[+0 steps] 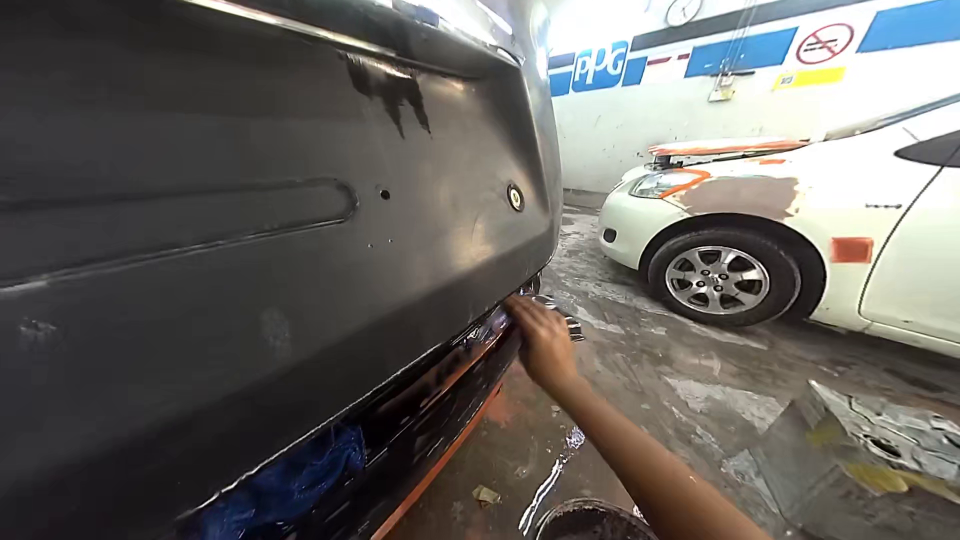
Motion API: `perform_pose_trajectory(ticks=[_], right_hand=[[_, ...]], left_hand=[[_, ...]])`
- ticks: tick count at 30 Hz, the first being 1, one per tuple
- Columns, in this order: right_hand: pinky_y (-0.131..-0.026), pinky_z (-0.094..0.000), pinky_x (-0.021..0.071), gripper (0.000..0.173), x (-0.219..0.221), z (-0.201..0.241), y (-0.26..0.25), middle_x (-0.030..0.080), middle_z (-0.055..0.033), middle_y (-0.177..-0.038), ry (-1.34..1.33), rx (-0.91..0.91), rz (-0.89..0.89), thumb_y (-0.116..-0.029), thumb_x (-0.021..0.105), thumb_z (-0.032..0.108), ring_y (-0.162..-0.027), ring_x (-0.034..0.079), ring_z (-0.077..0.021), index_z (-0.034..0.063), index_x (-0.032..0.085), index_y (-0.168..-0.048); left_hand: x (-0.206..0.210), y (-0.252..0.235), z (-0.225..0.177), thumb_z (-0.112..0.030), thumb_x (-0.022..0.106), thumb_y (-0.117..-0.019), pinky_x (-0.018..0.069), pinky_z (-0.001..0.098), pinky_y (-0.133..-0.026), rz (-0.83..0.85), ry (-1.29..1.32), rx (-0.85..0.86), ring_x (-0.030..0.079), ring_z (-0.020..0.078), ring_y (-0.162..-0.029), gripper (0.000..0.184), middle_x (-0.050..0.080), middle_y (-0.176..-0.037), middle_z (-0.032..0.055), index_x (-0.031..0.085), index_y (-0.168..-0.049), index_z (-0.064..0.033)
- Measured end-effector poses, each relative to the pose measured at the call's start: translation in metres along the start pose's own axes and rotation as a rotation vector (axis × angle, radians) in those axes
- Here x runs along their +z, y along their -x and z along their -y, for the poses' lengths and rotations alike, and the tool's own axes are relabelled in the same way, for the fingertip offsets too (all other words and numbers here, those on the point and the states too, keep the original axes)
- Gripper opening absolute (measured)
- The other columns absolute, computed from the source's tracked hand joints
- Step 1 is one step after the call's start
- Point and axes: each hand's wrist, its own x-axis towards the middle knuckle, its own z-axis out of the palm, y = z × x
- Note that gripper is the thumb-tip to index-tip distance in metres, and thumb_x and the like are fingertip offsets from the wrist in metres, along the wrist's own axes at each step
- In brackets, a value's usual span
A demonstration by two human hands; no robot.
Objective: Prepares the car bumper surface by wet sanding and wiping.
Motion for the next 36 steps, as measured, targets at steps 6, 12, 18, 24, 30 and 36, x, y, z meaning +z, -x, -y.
perform_pose_trajectory(ticks=[6, 12, 18, 24, 30, 36], right_hand=[[-0.103, -0.0513, 0.0514, 0.044, -0.014, 0.051, 0.016, 0.066, 0.0033, -0.138, -0.075, -0.119, -0.071, -0.0913, 0.056, 0.005, -0.131, 0.059, -0.0203, 0.0209, 0.071, -0.13], [-0.106, -0.058, 0.047, 0.054, -0.011, 0.036, 0.002, 0.06, -0.0034, -0.146, -0.041, 0.067, 0.066, -0.0868, 0.06, -0.001, -0.138, 0.053, -0.0289, 0.0135, 0.065, -0.138], [-0.102, -0.0598, 0.0478, 0.057, -0.002, 0.003, -0.008, 0.062, -0.0031, -0.145, -0.002, 0.084, 0.053, -0.0854, 0.061, -0.008, -0.136, 0.055, -0.029, 0.0153, 0.065, -0.138], [-0.106, -0.0523, 0.0509, 0.049, -0.017, 0.045, 0.015, 0.064, 0.0052, -0.142, -0.112, -0.101, -0.002, -0.0901, 0.055, 0.004, -0.135, 0.056, -0.0214, 0.0226, 0.069, -0.134], [-0.103, -0.0553, 0.0499, 0.042, -0.025, 0.092, 0.023, 0.07, -0.0037, -0.132, -0.177, -0.038, -0.091, -0.0857, 0.056, 0.003, -0.128, 0.062, -0.0272, 0.0142, 0.075, -0.121], [-0.106, -0.0542, 0.0477, 0.042, -0.01, 0.052, 0.012, 0.07, 0.0016, -0.133, -0.152, 0.0, -0.11, -0.091, 0.051, 0.004, -0.129, 0.061, -0.0225, 0.0183, 0.075, -0.122]], left_hand=[[0.003, 0.009, 0.02, -0.027, 0.058, -0.0825, 0.0529, 0.0373, -0.093, -0.017, -0.064, 0.073, 0.07, 0.0303, -0.1, 0.035, 0.073, -0.101, 0.0214, 0.072, -0.096, 0.0022], [-0.005, 0.067, 0.063, -0.035, 0.063, -0.0844, 0.0501, 0.0402, -0.103, 0.013, -0.113, 0.058, 0.066, 0.0254, -0.118, 0.039, 0.071, -0.121, 0.0137, 0.072, -0.112, -0.0089], [-0.029, 0.009, -0.004, -0.026, 0.07, -0.0849, 0.0513, 0.0476, -0.101, 0.225, -0.048, -0.062, 0.067, 0.0368, -0.113, 0.041, 0.067, -0.117, 0.0293, 0.066, -0.108, 0.0076], [-0.014, 0.01, -0.001, -0.025, 0.063, -0.0849, 0.0518, 0.0449, -0.099, 0.075, -0.084, -0.029, 0.068, 0.0353, -0.11, 0.035, 0.071, -0.112, 0.0243, 0.071, -0.105, 0.0023], [-0.022, 0.008, -0.009, -0.022, 0.062, -0.0863, 0.0513, 0.0434, -0.101, 0.109, -0.065, -0.041, 0.068, 0.0346, -0.113, 0.034, 0.071, -0.112, 0.0242, 0.07, -0.109, 0.0027], [-0.022, 0.014, -0.004, -0.026, 0.064, -0.0882, 0.0513, 0.0393, -0.102, 0.098, -0.077, -0.048, 0.067, 0.0267, -0.115, 0.033, 0.072, -0.116, 0.0187, 0.07, -0.112, -0.0032]])
